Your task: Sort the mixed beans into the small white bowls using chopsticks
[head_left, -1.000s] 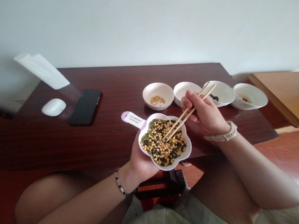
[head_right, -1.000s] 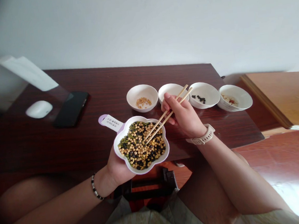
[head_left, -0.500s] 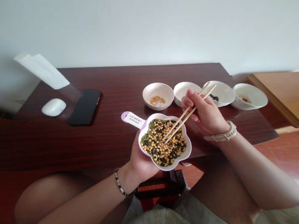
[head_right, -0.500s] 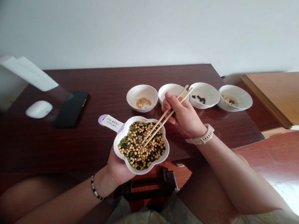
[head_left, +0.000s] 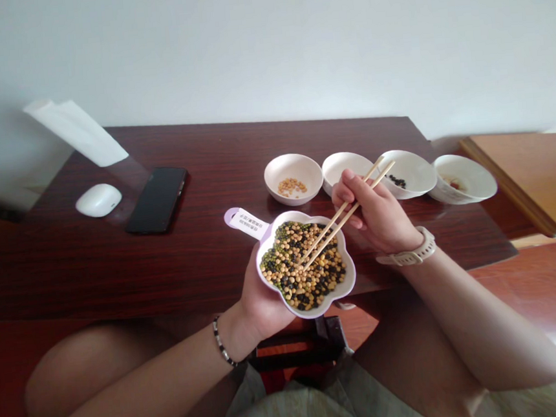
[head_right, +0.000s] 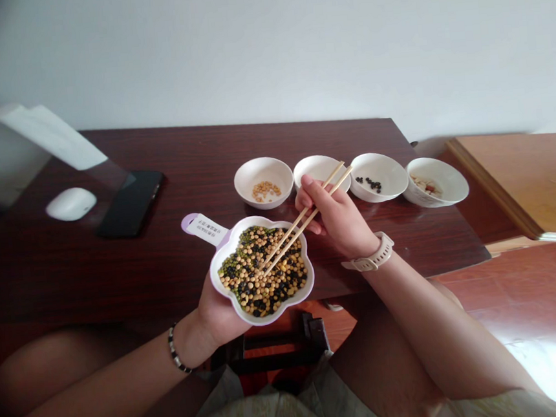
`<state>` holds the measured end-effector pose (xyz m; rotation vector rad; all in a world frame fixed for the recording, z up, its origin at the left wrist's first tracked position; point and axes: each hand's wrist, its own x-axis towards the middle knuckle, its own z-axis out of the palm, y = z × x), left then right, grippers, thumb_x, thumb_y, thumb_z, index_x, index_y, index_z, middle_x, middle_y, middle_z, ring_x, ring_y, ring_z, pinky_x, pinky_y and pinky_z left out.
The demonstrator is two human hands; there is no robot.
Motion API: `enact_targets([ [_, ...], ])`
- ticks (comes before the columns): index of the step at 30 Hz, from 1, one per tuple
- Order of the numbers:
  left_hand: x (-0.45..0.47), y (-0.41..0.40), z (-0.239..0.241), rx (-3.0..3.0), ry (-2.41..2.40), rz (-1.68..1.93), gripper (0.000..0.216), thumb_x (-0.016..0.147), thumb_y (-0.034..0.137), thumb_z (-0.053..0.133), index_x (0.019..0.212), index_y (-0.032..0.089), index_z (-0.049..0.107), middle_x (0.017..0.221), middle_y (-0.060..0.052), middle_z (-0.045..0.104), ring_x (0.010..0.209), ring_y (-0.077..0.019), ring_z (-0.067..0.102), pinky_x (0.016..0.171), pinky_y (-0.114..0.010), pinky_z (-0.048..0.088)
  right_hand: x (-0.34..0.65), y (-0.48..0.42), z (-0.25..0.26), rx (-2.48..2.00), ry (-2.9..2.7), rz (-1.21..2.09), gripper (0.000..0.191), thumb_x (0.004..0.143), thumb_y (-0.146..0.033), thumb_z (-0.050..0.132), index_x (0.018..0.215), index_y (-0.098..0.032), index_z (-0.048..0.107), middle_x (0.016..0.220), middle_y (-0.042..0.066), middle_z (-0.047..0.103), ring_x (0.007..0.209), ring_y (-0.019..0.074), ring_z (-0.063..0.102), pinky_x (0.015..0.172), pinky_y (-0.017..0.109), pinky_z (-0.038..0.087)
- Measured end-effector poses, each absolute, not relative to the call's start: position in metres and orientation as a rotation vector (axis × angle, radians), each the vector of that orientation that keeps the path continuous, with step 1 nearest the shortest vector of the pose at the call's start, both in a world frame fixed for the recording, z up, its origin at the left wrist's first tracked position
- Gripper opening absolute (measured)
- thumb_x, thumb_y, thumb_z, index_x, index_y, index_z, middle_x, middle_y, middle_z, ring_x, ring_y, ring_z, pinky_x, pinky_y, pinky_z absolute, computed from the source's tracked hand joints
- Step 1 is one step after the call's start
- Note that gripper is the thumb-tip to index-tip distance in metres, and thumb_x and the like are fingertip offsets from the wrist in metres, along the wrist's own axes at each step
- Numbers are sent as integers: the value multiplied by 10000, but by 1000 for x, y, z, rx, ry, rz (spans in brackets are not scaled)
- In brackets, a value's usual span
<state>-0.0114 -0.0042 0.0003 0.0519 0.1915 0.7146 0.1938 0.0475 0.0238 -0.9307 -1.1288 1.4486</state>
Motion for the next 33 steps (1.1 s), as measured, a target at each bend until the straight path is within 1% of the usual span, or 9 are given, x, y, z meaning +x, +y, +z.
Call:
enact_targets([
  [6,-11,-6,-1,38,213,727,548,951,554,433,1349,222,612,1265,-97,703,1221,-315,634,1123,-555,403,194,48,28,-939,-1073,1444,507,1035,-564,697,745,-200,495,677,-32,434,466,55,305,438,279,134],
  [8,-11,-6,-1,32,211,725,560,953,556,425,1354,212,608,1232,-102,717,1211,-314,642,1123,-555,402,194,49,29,-933,-1036,1432,526,1004,-573,737,734,-202,481,672,-37,425,468,54,295,426,271,149],
  [11,-11,-6,1,20,209,729,561,956,553,413,1348,203,611,1235,-104,715,1236,-308,628,1131,-542,399,194,50,30,-908,-976,1393,548,961,-574,791,722,-204,464,675,-43,405,479,54,285,411,258,180],
  [14,-11,-6,2,20,217,734,551,955,550,411,1337,210,618,1235,-97,716,1264,-296,612,1141,-524,394,195,51,31,-908,-975,1346,551,960,-577,792,711,-205,472,666,-40,403,474,55,300,395,255,179],
  [21,-11,-5,0,38,216,724,558,954,549,414,1347,209,615,1232,-99,717,1229,-300,634,1127,-527,408,195,50,32,-969,-1005,1298,555,937,-623,795,707,-211,502,644,-32,445,459,64,325,379,249,181],
  [27,-12,-5,-5,21,177,709,561,952,556,414,1351,213,610,1242,-101,713,1239,-315,627,1123,-550,407,194,51,34,-935,-948,1299,576,897,-605,845,700,-215,470,654,-50,423,451,54,308,363,234,222],
  [29,-13,-5,-7,7,182,702,564,942,572,421,1326,213,625,1279,-102,695,1252,-330,617,1120,-559,408,195,54,33,-938,-907,1239,573,892,-608,845,713,-219,464,656,-58,421,447,53,307,360,232,235],
  [33,-14,-5,-9,-13,213,696,556,926,587,442,1277,210,650,1319,-110,672,1271,-345,600,1127,-568,396,200,62,28,-881,-815,964,549,942,-627,776,726,-219,478,667,-49,458,448,53,340,352,231,199],
])
